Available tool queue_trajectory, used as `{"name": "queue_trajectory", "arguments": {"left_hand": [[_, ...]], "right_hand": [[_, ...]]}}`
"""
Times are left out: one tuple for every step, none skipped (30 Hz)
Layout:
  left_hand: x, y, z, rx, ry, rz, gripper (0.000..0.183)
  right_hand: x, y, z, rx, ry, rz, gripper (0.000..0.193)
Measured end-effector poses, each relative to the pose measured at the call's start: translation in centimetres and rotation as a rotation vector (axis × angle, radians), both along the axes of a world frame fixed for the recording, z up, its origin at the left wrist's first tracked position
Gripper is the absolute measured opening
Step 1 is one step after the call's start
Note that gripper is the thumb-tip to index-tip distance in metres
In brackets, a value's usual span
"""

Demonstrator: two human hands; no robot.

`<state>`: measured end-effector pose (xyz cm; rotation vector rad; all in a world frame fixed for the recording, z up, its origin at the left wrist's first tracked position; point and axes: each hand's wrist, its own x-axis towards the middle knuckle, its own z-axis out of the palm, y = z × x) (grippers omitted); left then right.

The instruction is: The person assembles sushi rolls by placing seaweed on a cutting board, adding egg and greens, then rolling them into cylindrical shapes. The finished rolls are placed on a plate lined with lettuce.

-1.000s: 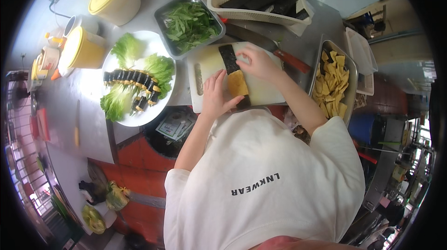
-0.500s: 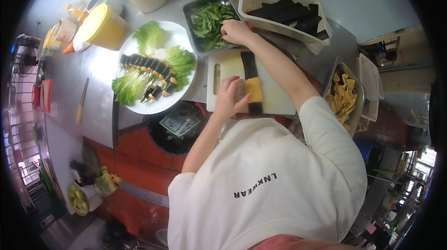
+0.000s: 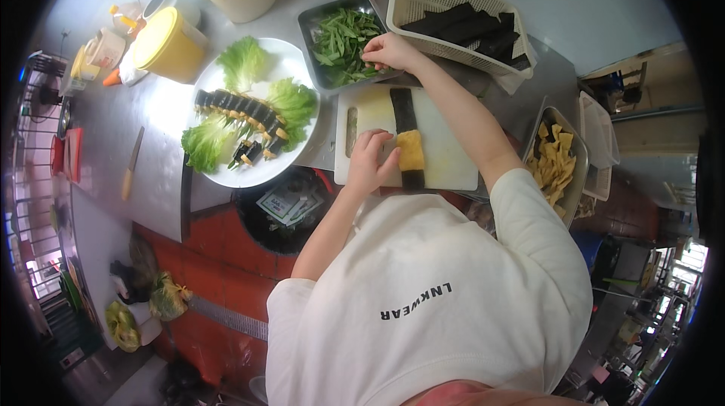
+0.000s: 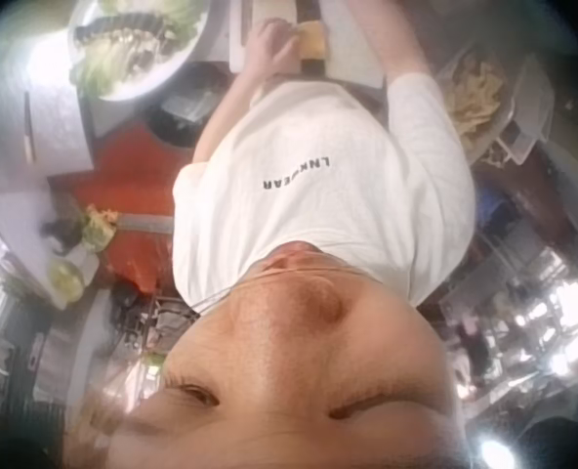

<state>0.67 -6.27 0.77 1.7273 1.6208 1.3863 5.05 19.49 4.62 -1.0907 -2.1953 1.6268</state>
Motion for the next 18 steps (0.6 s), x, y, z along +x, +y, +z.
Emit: {"name": "queue_trajectory", "arguments": {"left_hand": [[0.0, 0.0, 0.0, -0.001, -0.004, -0.003, 0.029], [0.0, 0.0, 0.0, -0.004, -0.008, -0.005, 0.028], [0.0, 0.1, 0.0, -0.006, -0.011, -0.007, 0.027], [0.0, 0.1, 0.0, -0.001, -0.012, -0.006, 0.027], [0.0, 0.0, -0.1, 0.002, -0.013, 0.000, 0.026], [0.0, 0.0, -0.2, 0.006, -0.013, 0.005, 0.025], [0.0, 0.0, -0.2, 0.007, -0.009, 0.004, 0.025], [0.0, 0.0, -0.2, 0.010, -0.006, 0.000, 0.024], [0.0, 0.0, -0.3, 0.012, -0.002, -0.004, 0.023], [0.0, 0.0, -0.3, 0.001, -0.009, -0.012, 0.022], [0.1, -0.1, -0.4, -0.011, -0.017, -0.013, 0.022], [0.0, -0.2, -0.4, -0.022, -0.026, -0.014, 0.022], [-0.1, -0.3, -0.5, -0.019, -0.026, -0.007, 0.021], [0.0, -0.2, -0.5, -0.015, -0.028, -0.009, 0.020], [0.0, -0.2, -0.5, -0.011, -0.029, -0.010, 0.020], [0.0, -0.1, -0.4, -0.008, -0.024, -0.011, 0.019], [0.0, 0.0, -0.4, -0.005, -0.018, -0.015, 0.019], [0.0, 0.1, -0.3, -0.003, -0.011, -0.019, 0.019]], "right_hand": [[-0.2, 0.0, -0.4, 0.007, -0.028, -0.004, 0.018], [-0.7, -0.2, -0.6, 0.012, -0.056, -0.007, 0.021], [-1.3, -0.4, -0.8, 0.071, -0.100, -0.005, 0.023], [-1.7, -0.4, -0.9, 0.130, -0.164, -0.007, 0.023], [-2.2, -1.1, -0.2, 0.188, -0.227, -0.005, 0.023], [-2.6, -1.5, 0.3, 0.246, -0.290, -0.003, 0.024], [-3.0, -1.4, -0.7, 0.397, -0.296, 0.000, 0.025], [-3.0, -1.6, -1.1, 0.456, -0.275, 0.002, 0.024], [-2.9, -1.6, -1.5, 0.515, -0.254, 0.004, 0.024], [-2.7, -1.6, -1.8, 0.574, -0.232, 0.005, 0.023], [-2.7, -1.7, -1.4, 0.551, -0.254, 0.011, 0.024], [-2.6, -1.7, -1.0, 0.527, -0.276, 0.017, 0.024], [-2.6, -1.8, -0.7, 0.504, -0.299, 0.022, 0.024], [-2.2, -1.5, -0.7, 0.517, -0.262, 0.036, 0.024], [-1.9, -1.3, -0.8, 0.529, -0.225, 0.050, 0.023], [-1.7, -1.1, -0.9, 0.542, -0.188, 0.064, 0.023], [-1.7, -1.1, -0.9, 0.541, -0.207, 0.092, 0.023], [-1.8, -1.1, -0.9, 0.541, -0.227, 0.121, 0.022]]}}
